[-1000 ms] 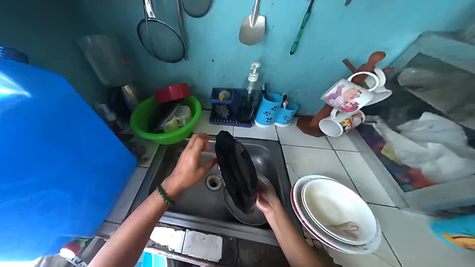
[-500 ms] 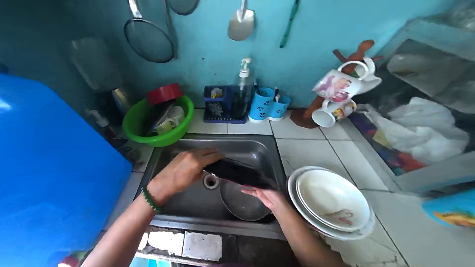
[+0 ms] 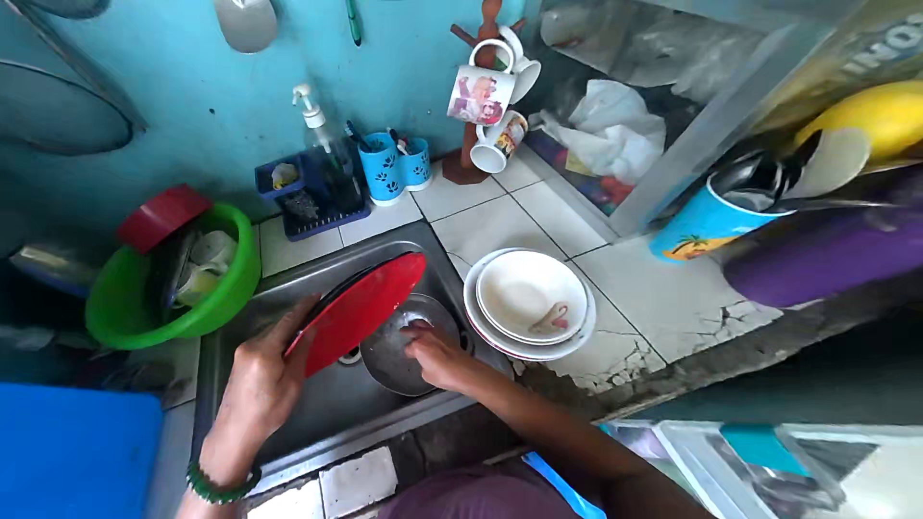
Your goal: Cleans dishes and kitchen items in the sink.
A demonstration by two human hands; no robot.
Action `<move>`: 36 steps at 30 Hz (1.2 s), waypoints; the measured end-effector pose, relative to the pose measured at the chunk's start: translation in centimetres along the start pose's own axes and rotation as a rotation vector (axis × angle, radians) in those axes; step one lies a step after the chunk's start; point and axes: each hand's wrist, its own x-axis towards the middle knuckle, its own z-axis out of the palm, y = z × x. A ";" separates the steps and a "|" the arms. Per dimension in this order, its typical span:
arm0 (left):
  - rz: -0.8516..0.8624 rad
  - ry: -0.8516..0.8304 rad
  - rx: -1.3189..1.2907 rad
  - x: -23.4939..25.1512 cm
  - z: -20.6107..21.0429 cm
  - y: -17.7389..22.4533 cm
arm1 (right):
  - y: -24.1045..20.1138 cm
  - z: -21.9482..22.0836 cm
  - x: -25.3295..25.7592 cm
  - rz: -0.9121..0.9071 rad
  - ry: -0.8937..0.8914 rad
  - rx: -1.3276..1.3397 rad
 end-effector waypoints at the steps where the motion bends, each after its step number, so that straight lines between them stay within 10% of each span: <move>1: -0.001 0.007 -0.003 0.0 0.2 0.0 | -0.1 -0.3 -0.5 -0.012 0.051 0.019; 8: -0.022 0.015 -0.013 -0.8 0.6 -0.5 | 2.9 -4.9 -6.2 0.071 0.925 -0.102; 15: -0.008 0.037 -0.024 -1.1 0.8 -0.4 | 12.1 -11.2 -10.7 0.667 0.585 -0.021; 30: -0.010 0.068 0.034 -2.6 0.9 0.4 | 13.3 -9.3 -10.9 0.488 0.856 -0.028; 36: -0.041 0.073 0.058 -4.0 0.3 0.4 | 11.9 -11.4 -11.2 0.479 0.683 -0.027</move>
